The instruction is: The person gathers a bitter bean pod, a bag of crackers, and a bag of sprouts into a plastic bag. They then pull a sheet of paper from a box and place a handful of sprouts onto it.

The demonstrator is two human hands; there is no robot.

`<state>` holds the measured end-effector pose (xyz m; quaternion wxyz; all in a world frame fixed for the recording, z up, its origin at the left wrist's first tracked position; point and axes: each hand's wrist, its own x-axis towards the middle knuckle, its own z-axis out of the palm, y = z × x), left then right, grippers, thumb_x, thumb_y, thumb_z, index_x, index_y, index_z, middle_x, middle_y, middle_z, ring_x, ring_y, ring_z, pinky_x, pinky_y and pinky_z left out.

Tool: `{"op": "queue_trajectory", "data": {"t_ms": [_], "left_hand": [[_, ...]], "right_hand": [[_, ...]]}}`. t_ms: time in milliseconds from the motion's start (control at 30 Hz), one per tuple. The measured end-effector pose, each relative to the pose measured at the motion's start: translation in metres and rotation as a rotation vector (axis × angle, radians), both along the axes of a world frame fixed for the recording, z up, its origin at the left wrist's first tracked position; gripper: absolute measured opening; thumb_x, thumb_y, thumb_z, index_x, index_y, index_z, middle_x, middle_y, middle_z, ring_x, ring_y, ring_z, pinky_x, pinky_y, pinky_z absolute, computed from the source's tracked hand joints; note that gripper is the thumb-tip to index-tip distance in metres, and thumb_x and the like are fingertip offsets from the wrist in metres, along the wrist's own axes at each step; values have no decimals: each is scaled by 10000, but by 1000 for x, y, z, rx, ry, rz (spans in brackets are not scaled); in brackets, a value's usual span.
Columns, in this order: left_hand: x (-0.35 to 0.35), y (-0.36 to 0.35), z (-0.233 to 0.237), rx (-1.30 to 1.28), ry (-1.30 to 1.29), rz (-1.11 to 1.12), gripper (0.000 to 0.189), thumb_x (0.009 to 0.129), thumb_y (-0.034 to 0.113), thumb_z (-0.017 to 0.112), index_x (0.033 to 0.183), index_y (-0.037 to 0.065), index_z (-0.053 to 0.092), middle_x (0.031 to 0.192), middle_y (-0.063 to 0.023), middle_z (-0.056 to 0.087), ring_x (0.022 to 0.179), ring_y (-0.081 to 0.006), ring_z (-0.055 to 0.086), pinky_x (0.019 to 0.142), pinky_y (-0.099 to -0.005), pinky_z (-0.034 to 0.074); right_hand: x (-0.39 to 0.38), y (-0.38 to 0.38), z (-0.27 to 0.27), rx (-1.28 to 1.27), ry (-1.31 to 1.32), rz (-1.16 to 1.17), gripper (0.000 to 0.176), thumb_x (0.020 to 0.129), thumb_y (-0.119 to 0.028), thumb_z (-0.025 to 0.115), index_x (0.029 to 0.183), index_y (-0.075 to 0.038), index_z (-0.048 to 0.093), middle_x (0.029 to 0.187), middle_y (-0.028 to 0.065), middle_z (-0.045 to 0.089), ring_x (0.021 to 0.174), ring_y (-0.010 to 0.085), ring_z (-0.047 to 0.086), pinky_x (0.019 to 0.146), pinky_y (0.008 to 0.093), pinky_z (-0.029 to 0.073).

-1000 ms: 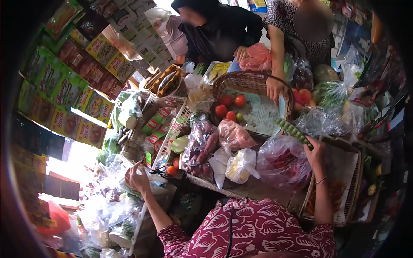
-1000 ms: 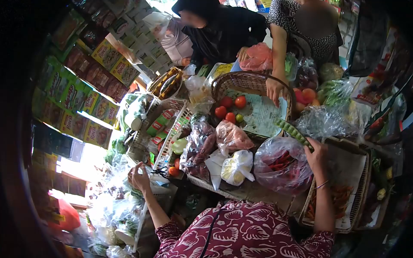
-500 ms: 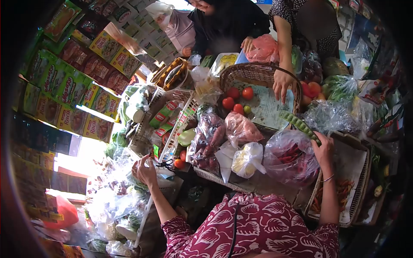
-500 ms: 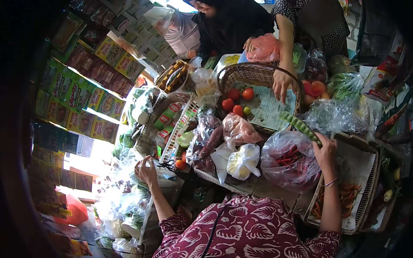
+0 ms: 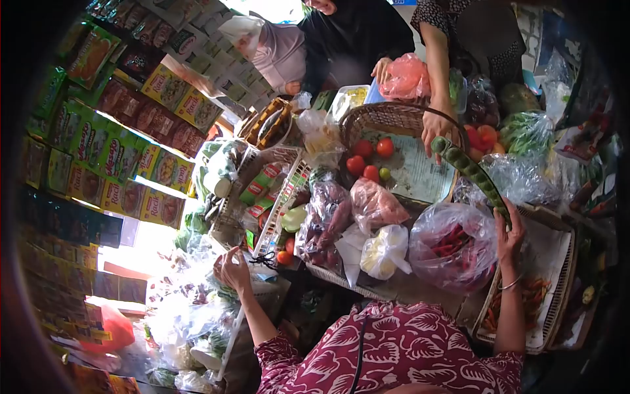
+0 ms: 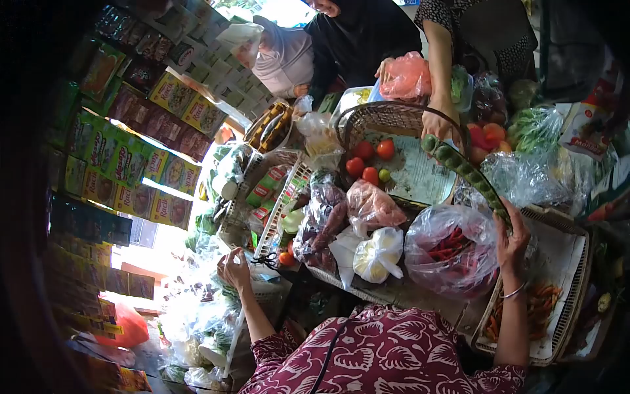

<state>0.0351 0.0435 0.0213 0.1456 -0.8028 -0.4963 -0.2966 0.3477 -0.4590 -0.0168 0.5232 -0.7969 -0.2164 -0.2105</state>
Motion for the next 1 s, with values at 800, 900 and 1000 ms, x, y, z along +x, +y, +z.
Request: {"op": "queue_trajectory", "data": {"t_ms": [800, 900, 1000], "left_hand": [[-5, 5, 0, -27, -11, 16, 173, 776, 337, 575, 916, 268, 650, 928, 35, 629, 1009, -169, 481, 918, -354, 274], [-3, 0, 5, -27, -3, 37, 163, 774, 324, 581, 909, 265, 649, 926, 35, 629, 995, -166, 490, 918, -352, 278], [-4, 1, 3, -13, -34, 28, 156, 760, 298, 602, 906, 266, 648, 919, 35, 628, 995, -161, 494, 921, -349, 279]], "right_hand": [[1, 7, 5, -473, 298, 49, 304, 790, -170, 560, 1024, 25, 576, 936, 227, 598, 865, 336, 593, 738, 344, 456], [2, 8, 3, -483, 303, 41, 312, 786, -179, 567, 1020, 28, 577, 929, 226, 600, 863, 342, 591, 741, 349, 457], [-4, 14, 9, -398, 335, 37, 318, 779, -181, 583, 1019, 28, 579, 906, 226, 607, 839, 302, 609, 736, 336, 456]]}}
